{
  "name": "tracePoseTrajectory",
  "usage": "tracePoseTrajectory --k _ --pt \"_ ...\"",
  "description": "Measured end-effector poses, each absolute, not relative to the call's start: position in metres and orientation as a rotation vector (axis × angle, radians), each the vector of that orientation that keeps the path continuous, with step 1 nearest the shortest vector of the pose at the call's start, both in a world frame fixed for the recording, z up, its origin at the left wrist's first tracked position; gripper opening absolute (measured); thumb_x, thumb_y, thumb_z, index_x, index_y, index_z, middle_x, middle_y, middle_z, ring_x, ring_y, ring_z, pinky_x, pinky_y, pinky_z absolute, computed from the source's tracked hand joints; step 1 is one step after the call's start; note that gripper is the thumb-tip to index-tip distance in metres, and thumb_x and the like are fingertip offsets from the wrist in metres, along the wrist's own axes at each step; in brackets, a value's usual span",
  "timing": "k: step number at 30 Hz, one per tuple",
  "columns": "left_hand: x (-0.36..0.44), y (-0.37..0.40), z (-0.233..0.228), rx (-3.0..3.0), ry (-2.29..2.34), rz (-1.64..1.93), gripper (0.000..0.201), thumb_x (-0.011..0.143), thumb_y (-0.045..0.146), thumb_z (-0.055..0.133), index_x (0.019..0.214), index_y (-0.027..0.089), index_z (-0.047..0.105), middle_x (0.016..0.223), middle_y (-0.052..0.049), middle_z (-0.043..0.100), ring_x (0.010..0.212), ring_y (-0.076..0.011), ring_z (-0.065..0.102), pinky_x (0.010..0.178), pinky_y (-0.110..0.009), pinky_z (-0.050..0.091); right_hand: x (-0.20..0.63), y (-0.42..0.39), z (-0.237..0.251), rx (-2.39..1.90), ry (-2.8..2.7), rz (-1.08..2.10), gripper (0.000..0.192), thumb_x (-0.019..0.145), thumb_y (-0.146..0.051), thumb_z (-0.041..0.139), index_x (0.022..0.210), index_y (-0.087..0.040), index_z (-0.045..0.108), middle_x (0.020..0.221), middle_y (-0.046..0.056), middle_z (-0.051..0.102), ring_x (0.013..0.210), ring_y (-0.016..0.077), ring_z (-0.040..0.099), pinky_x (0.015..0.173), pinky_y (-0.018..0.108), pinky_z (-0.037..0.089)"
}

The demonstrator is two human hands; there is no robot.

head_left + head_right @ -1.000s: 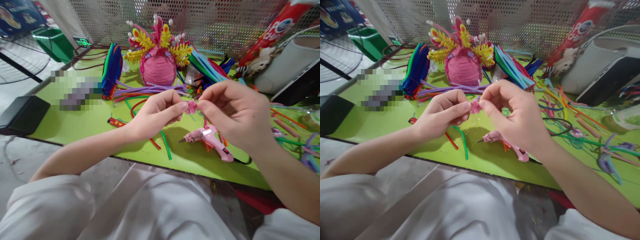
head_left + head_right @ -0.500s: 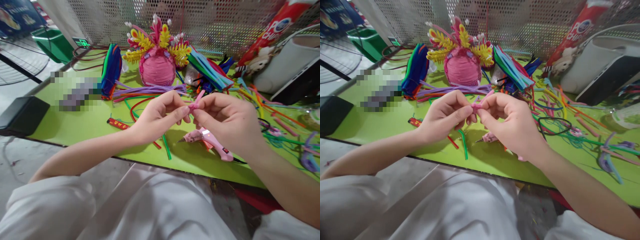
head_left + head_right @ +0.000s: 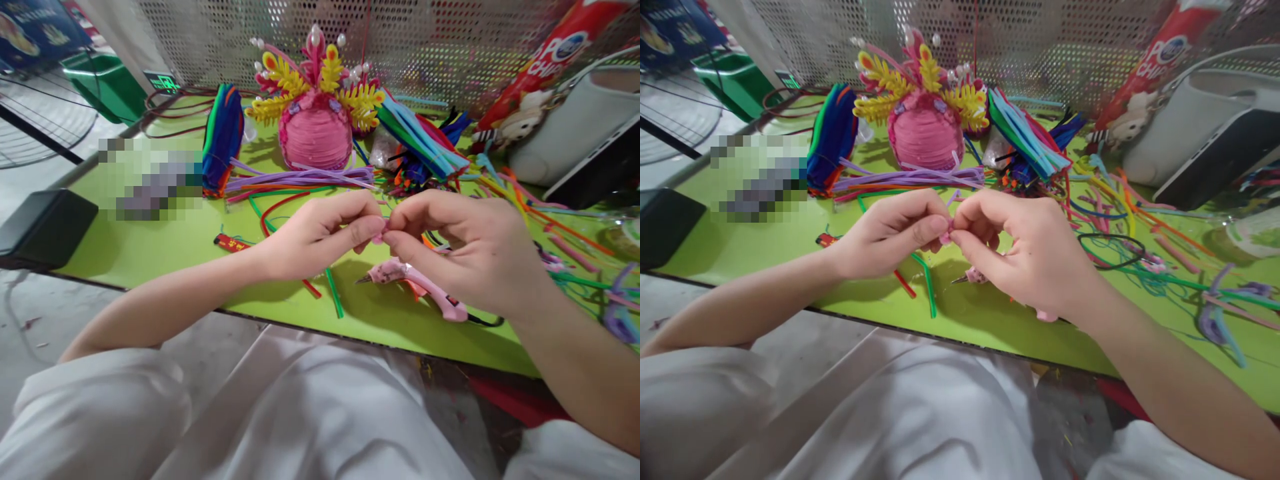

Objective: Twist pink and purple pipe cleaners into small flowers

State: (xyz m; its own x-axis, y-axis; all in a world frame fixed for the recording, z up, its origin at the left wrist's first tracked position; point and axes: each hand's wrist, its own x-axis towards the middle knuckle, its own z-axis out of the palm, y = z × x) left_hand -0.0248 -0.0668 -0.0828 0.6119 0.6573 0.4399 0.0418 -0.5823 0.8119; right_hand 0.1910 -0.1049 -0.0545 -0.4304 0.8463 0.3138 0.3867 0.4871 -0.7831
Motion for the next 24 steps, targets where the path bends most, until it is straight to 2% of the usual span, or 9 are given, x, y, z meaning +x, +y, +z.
tracePoseTrajectory --k 3,7,10,14,21,24 --pt "-0.022 -0.068 -0.084 1.927 0.549 1.048 0.024 0.104 0.032 0.058 0.085 0.018 0.061 0.072 0.002 0.061 0.061 -0.0035 0.052 0.054 -0.017 0.042 0.191 -0.103 -0.055 -1.081 -1.813 1.016 0.006 0.096 -0.025 0.068 0.093 -0.023 0.074 0.075 -0.002 0.072 0.061 0.0105 0.071 0.049 0.019 0.056" --pt "-0.019 -0.068 -0.087 1.823 0.553 1.118 0.024 0.104 0.030 0.059 0.084 0.018 0.058 0.073 0.002 0.063 0.059 -0.0027 0.051 0.050 -0.017 0.038 0.188 -0.104 -0.054 -1.104 -1.639 1.079 0.010 0.096 -0.023 0.067 0.090 -0.023 0.075 0.070 -0.003 0.070 0.060 0.0078 0.067 0.050 0.015 0.056" --pt "-0.018 -0.069 -0.090 1.822 0.542 1.117 0.025 0.104 0.031 0.058 0.083 0.018 0.057 0.072 0.003 0.061 0.058 -0.0026 0.048 0.050 -0.017 0.037 0.185 -0.107 -0.057 -1.120 -1.631 1.081 0.003 0.093 -0.026 0.073 0.092 -0.024 0.074 0.076 -0.003 0.072 0.062 0.0081 0.068 0.048 0.014 0.056" --pt "-0.019 -0.071 -0.092 1.907 0.552 1.107 0.023 0.104 0.033 0.058 0.087 0.019 0.057 0.073 0.003 0.058 0.059 -0.0033 0.049 0.050 -0.018 0.038 0.183 -0.109 -0.065 -1.116 -1.663 1.055 0.009 0.093 -0.031 0.074 0.088 -0.024 0.073 0.076 -0.003 0.069 0.065 0.0085 0.069 0.054 0.015 0.060" --pt "-0.021 -0.074 -0.091 2.004 0.604 1.032 0.026 0.106 0.037 0.053 0.088 0.018 0.057 0.073 0.003 0.056 0.062 -0.0041 0.049 0.056 -0.018 0.042 0.182 -0.111 -0.066 -1.082 -1.711 1.052 0.003 0.093 -0.023 0.072 0.090 -0.025 0.070 0.076 -0.004 0.070 0.061 0.0103 0.068 0.055 0.020 0.062" --pt "-0.022 -0.074 -0.090 2.097 0.636 1.006 0.023 0.104 0.038 0.056 0.093 0.018 0.060 0.077 0.002 0.061 0.064 -0.0052 0.053 0.056 -0.017 0.042 0.185 -0.111 -0.064 -1.087 -1.781 0.999 0.003 0.093 -0.022 0.069 0.091 -0.024 0.068 0.075 -0.004 0.070 0.060 0.0114 0.068 0.055 0.023 0.059"
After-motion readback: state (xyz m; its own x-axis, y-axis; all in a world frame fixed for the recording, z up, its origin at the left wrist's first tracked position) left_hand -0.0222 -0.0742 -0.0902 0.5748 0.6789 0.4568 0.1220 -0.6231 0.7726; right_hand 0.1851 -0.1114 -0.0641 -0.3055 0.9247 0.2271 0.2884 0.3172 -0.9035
